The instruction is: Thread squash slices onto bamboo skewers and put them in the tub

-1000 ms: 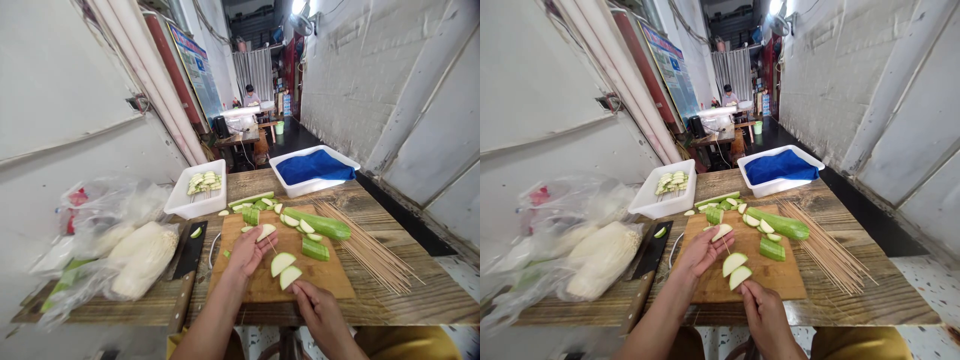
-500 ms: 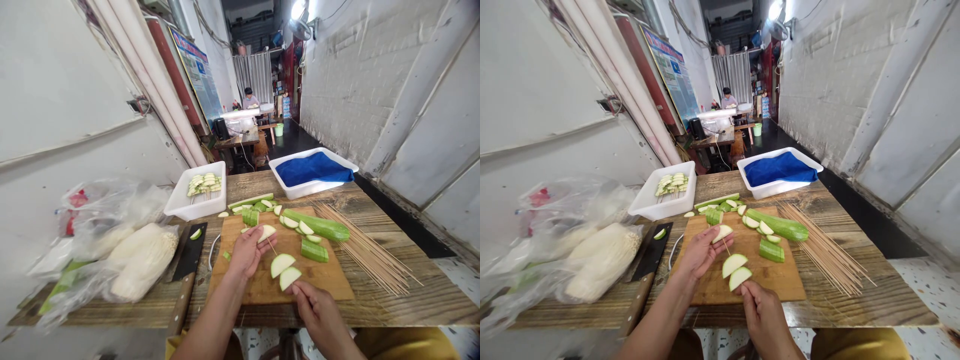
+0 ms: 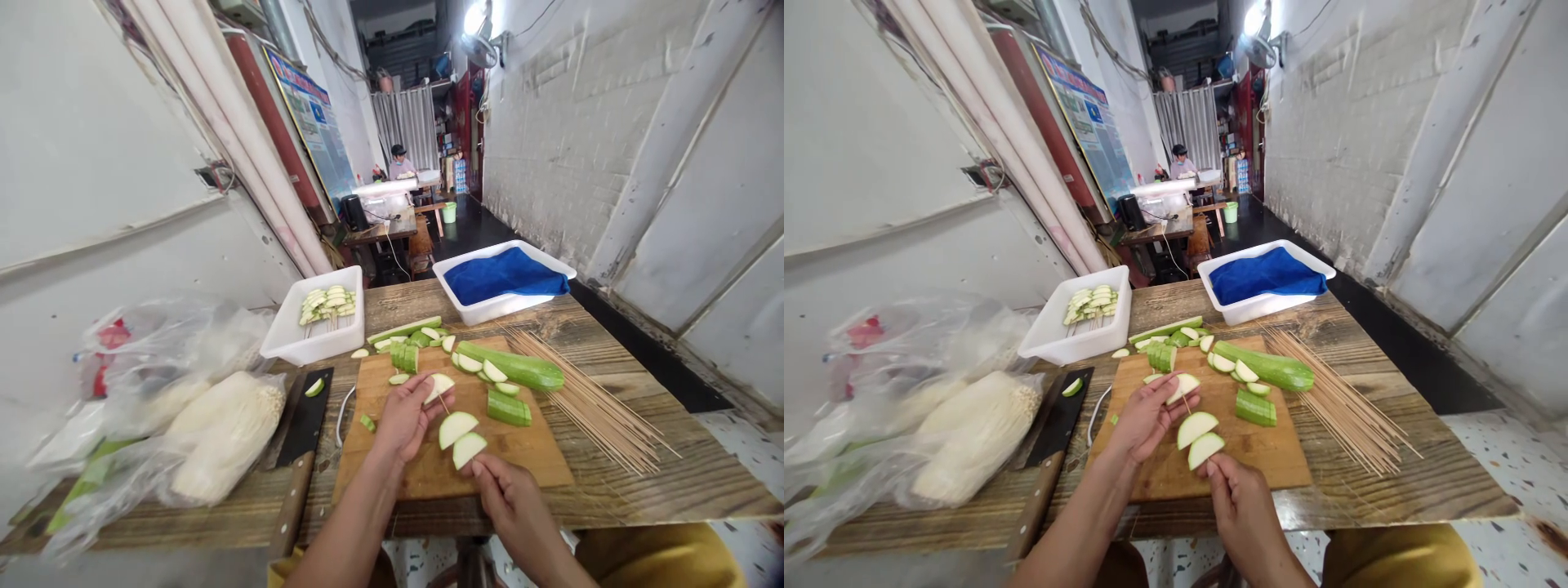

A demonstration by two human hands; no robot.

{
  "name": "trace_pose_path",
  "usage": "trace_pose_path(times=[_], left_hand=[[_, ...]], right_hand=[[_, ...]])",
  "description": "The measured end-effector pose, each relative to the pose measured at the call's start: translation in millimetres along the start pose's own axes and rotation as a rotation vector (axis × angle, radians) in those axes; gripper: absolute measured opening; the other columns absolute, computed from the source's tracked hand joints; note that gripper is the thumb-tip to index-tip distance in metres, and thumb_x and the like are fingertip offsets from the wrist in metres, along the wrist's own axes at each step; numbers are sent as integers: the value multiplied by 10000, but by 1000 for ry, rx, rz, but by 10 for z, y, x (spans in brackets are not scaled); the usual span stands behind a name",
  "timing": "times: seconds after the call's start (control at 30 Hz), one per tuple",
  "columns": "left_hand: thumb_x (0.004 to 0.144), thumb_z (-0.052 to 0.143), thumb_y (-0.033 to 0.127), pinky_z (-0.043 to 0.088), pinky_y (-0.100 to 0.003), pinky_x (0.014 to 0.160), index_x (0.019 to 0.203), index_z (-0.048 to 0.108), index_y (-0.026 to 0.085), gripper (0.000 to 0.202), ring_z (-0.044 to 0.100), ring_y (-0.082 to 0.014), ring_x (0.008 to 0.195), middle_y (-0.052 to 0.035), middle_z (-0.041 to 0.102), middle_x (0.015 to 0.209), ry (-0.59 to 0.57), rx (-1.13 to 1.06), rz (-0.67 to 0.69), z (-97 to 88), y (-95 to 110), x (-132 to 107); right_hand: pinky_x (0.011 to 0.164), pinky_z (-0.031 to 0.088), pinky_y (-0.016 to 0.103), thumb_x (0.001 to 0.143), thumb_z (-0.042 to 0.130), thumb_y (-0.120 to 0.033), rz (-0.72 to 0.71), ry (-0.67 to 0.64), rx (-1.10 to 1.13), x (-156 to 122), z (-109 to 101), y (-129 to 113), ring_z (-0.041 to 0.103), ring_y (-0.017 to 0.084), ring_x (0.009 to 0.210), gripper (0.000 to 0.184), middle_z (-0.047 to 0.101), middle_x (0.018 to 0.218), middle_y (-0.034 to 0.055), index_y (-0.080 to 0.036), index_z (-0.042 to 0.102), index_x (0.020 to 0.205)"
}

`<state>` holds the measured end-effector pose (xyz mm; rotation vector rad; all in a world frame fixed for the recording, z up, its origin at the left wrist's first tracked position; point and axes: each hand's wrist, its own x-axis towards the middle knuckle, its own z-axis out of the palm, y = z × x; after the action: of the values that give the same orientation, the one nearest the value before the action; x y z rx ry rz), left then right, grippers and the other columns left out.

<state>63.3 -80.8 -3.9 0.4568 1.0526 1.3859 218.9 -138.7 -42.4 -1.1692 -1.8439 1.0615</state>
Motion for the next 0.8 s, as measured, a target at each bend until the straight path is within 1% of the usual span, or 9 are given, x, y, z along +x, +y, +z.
trace_pose_path(times=[0.07, 0.2, 0.37, 0.5, 0.57, 0.7, 0.8], left_hand=[[774, 538, 112, 524, -377, 780, 904, 599, 72, 149, 650, -204, 786, -123, 670, 837, -5, -3, -8, 7, 2, 1], [771, 543, 113, 530, -368, 764, 920, 596, 66, 165, 653, -201, 761, -128, 670, 832, -19, 7, -25, 27, -3, 1], [790, 526, 125, 523, -356, 787, 936, 589, 70, 169, 649, -196, 790, -130, 666, 860, -24, -39, -43, 39, -38, 0], [790, 524, 117, 526, -340, 781, 893, 596, 72, 133, 648, -175, 754, -118, 662, 846, 18, -50, -9, 32, -69, 0], [791, 526, 123, 523, -341, 790, 898, 598, 72, 139, 644, -169, 759, -117, 660, 859, 6, -49, 4, 29, -70, -8], [813, 510, 190, 512, -373, 817, 923, 602, 70, 187, 637, -185, 801, -119, 657, 881, -37, -61, 29, 36, -46, -46], [806, 526, 216, 517, -366, 807, 945, 604, 76, 212, 636, -178, 787, -111, 657, 876, -55, -40, 46, 52, -26, -76]], right_hand=[[519, 387, 215, 906, 327, -341, 2, 2, 0, 0, -1, 6, 515, 149, 530, 369, 502, 521, -11, -149, 617, 784], [530, 388, 210, 902, 341, -321, 9, 9, 19, 8, -14, 4, 522, 142, 545, 349, 546, 575, 2, -141, 619, 791], [525, 389, 208, 897, 349, -312, -2, 17, 18, 23, -40, -17, 516, 139, 526, 340, 560, 582, 6, -139, 621, 788], [550, 401, 210, 900, 344, -293, -32, 5, -6, 16, -38, -8, 537, 146, 553, 330, 564, 596, 11, -146, 625, 809], [555, 406, 210, 901, 342, -293, -35, 11, -10, 7, -32, 8, 547, 149, 559, 331, 573, 604, 15, -148, 626, 815], [545, 408, 211, 901, 340, -306, -32, 23, -14, -8, -28, 22, 547, 151, 547, 342, 560, 573, 11, -145, 630, 817], [540, 406, 210, 901, 338, -307, -45, 32, -5, -22, -33, 1, 548, 148, 547, 345, 569, 586, 14, -147, 630, 810]])
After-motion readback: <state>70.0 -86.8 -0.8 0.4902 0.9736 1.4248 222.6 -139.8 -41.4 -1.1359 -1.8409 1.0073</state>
